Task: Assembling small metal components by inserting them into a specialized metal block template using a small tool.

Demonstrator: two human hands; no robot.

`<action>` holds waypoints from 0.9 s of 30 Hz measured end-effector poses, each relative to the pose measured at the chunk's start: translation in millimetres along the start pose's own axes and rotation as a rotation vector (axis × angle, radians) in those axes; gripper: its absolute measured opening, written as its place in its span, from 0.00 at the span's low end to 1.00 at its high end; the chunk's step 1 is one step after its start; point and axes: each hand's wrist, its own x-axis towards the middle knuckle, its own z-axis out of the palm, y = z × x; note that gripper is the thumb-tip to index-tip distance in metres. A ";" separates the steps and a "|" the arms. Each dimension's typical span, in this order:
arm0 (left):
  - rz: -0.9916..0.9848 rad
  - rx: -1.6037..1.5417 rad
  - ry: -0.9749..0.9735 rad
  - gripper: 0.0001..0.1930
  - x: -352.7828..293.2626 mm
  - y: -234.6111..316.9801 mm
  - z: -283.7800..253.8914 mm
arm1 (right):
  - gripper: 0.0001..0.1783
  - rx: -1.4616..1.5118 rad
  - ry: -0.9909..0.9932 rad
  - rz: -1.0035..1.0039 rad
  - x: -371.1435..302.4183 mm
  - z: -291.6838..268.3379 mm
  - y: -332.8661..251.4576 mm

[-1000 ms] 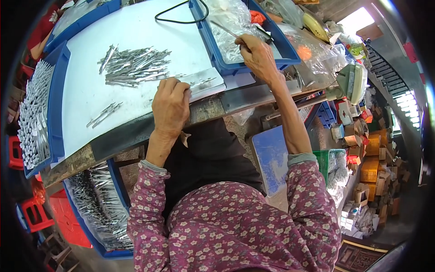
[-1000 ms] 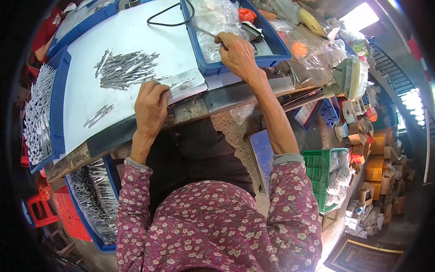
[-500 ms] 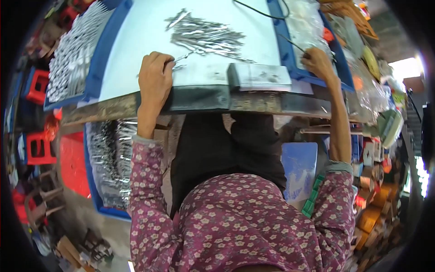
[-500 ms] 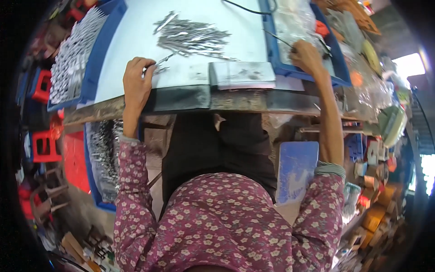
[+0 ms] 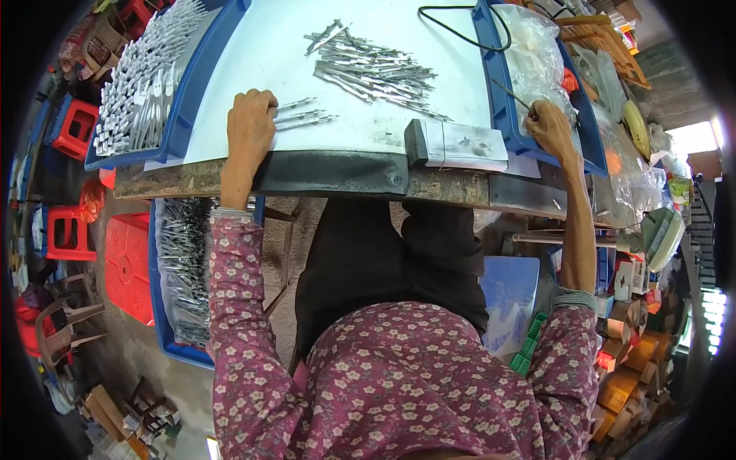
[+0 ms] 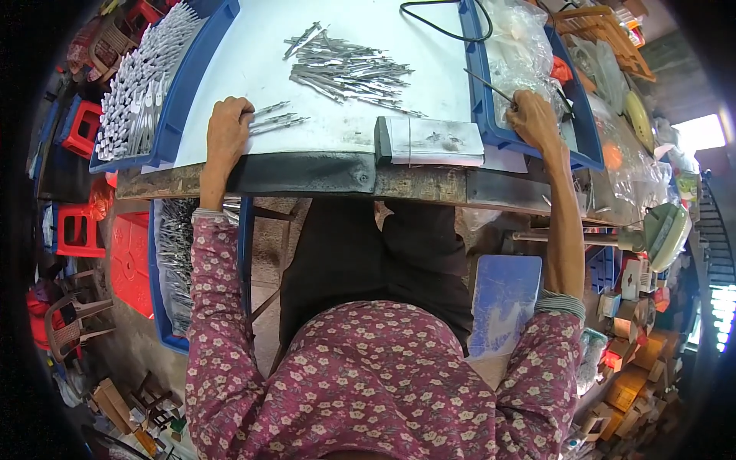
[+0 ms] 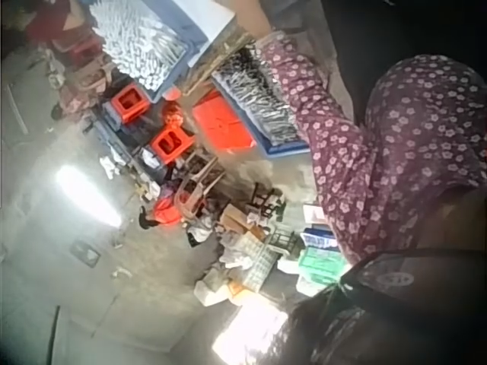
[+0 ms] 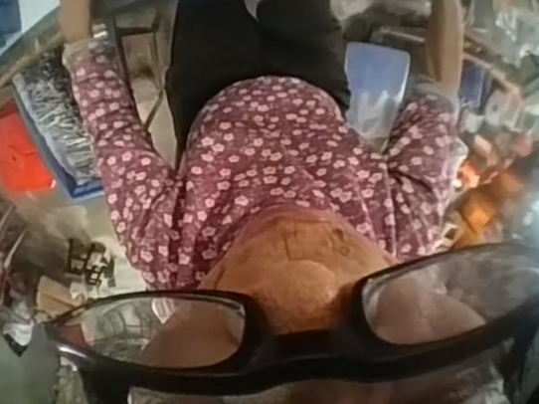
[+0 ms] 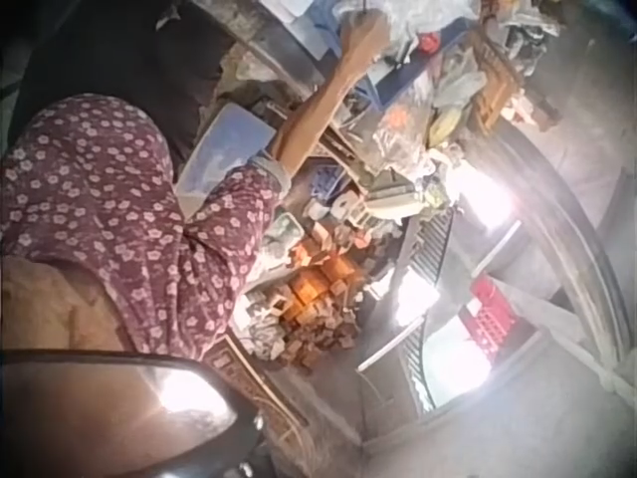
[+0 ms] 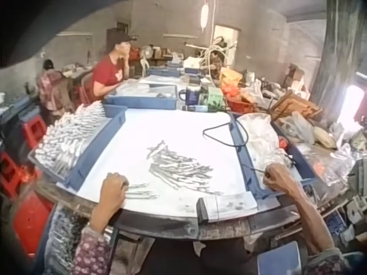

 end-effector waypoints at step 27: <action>0.259 -0.108 -0.115 0.11 56.0 39.2 44.4 | 0.12 0.087 -0.236 0.161 5.0 -25.0 -9.6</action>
